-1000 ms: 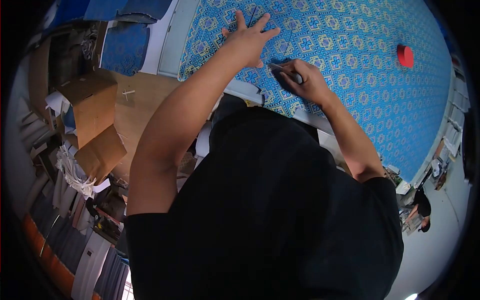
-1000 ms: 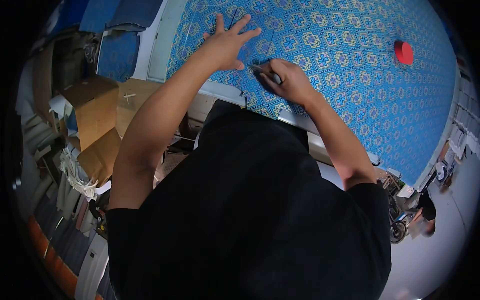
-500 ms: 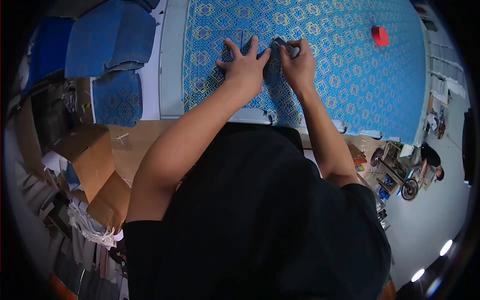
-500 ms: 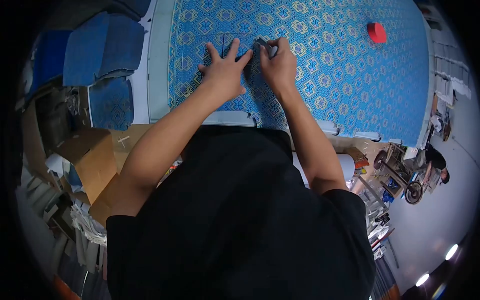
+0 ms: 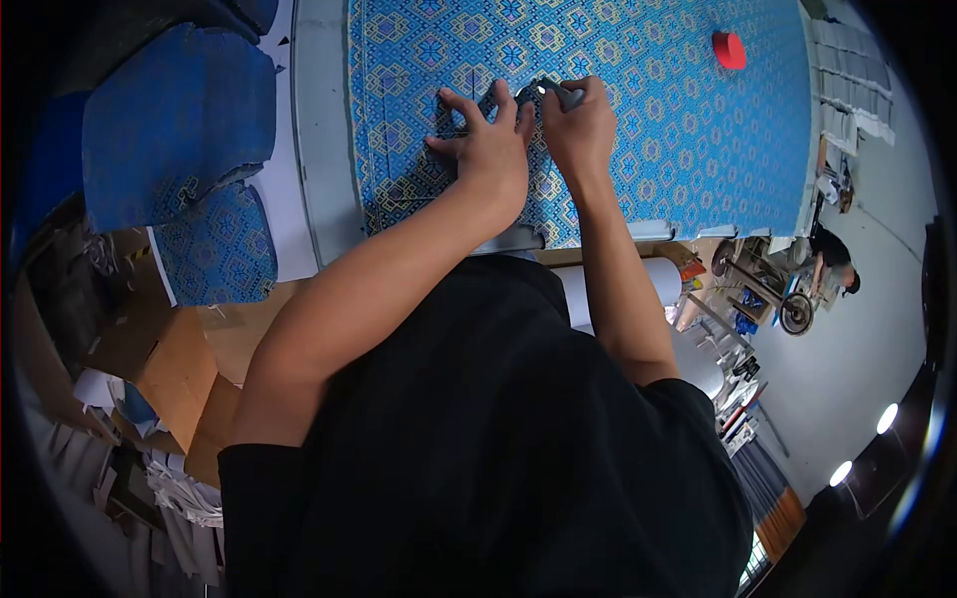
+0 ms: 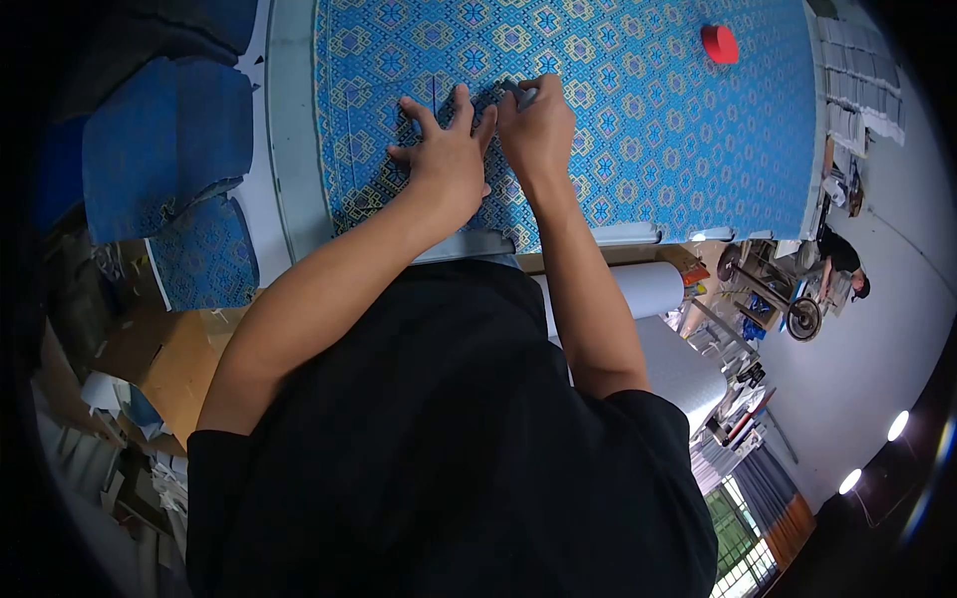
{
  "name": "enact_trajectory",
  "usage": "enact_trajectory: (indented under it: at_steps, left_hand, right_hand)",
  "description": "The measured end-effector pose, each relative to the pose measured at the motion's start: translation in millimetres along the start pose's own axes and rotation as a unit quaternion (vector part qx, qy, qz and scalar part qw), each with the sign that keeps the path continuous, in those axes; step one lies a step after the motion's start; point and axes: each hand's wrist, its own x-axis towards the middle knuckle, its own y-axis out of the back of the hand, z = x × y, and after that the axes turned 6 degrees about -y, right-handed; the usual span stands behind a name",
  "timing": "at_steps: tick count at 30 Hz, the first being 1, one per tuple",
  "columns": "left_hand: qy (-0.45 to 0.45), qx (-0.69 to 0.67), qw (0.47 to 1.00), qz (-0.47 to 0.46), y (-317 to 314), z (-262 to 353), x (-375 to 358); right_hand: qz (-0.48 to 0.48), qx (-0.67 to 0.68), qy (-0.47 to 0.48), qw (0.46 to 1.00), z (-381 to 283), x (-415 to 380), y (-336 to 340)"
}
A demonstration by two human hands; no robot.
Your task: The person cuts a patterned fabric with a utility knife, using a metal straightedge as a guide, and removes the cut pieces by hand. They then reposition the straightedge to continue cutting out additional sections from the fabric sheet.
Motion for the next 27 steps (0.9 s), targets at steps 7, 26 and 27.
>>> enact_trajectory:
  at_steps: [7,26,27]
  left_hand:
    - [-0.017,-0.010,1.000,-0.009,4.6,-2.7,-1.2]
    - [0.059,-0.051,0.996,0.039,12.6,11.6,4.9]
    - [0.075,-0.052,0.995,0.036,10.2,14.0,6.0]
  right_hand:
    - [0.051,0.021,0.004,0.998,-4.8,-2.9,-11.4]
    - [-0.090,0.052,0.085,0.991,32.7,39.9,12.8]
    - [-0.102,0.057,0.094,0.989,38.5,49.1,14.8]
